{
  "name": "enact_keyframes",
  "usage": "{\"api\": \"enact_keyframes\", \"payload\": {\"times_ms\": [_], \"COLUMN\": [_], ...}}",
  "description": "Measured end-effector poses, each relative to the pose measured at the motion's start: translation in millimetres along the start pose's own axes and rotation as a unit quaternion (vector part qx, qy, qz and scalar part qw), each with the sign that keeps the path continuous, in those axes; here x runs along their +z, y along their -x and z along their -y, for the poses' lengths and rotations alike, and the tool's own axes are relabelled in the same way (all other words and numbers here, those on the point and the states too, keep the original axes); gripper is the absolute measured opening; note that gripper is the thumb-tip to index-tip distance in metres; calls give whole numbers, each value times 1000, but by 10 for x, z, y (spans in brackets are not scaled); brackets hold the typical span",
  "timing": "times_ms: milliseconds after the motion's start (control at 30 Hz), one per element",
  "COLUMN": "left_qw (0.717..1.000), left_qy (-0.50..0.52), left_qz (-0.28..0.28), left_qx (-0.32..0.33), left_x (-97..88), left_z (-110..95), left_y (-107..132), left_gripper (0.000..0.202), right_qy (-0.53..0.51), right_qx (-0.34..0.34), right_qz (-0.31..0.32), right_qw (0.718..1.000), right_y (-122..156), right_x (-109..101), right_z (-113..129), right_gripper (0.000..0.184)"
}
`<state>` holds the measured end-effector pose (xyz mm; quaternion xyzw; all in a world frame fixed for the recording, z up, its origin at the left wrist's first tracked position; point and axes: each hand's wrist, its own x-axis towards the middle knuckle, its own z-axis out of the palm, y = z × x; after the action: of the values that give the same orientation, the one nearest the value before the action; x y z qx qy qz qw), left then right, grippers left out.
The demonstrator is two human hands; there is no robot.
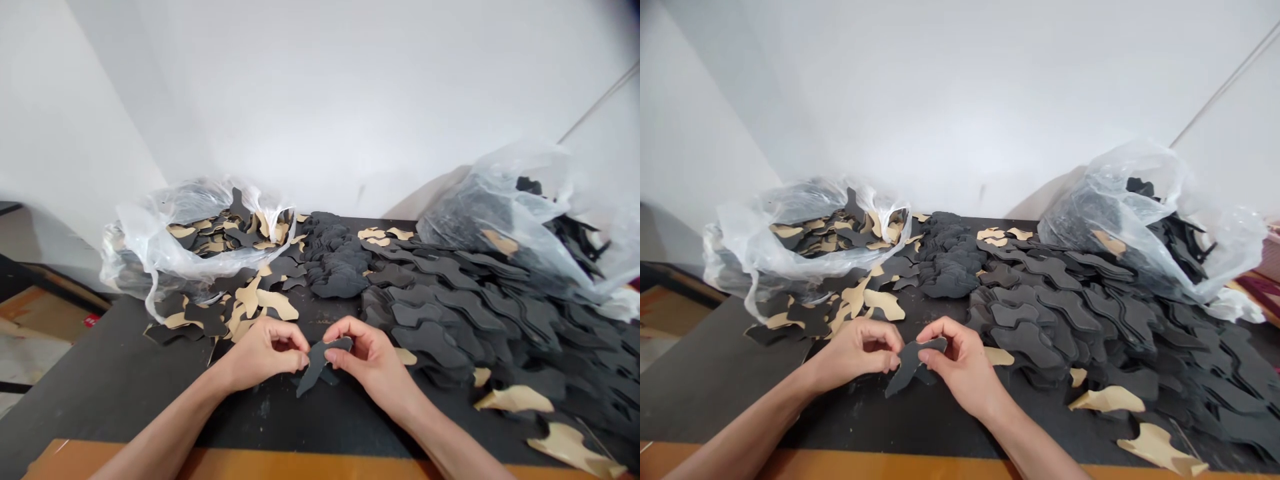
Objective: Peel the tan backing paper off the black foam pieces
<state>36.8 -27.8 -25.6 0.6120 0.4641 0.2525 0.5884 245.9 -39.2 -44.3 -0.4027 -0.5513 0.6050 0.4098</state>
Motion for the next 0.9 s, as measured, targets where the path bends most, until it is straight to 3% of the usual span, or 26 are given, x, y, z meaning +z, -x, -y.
{"api": "enact_keyframes", "payload": {"times_ms": [267,400,500,700,900], "left_qw": [994,996,995,993,994], "left_qy": [58,84,91,49,-21], "left_qz": [80,30,6,-82,-59], "left_qx": [-37,-3,45,70,95], "left_x": [-40,-20,24,92,78], "left_z": [-36,-37,-9,49,42], "left_y": [33,41,18,-50,-31], "left_gripper": [7,5,17,23,12], "right_qy": [-4,-15,-13,23,50], "right_qx": [-3,-7,-15,2,55], "right_qz": [58,19,-12,3,16], "right_qw": [998,1000,1000,1000,997], "right_y": [41,40,25,11,-11], "right_x": [23,33,45,39,6], "right_z": [71,87,82,74,73], "right_gripper": [15,16,18,16,25]}}
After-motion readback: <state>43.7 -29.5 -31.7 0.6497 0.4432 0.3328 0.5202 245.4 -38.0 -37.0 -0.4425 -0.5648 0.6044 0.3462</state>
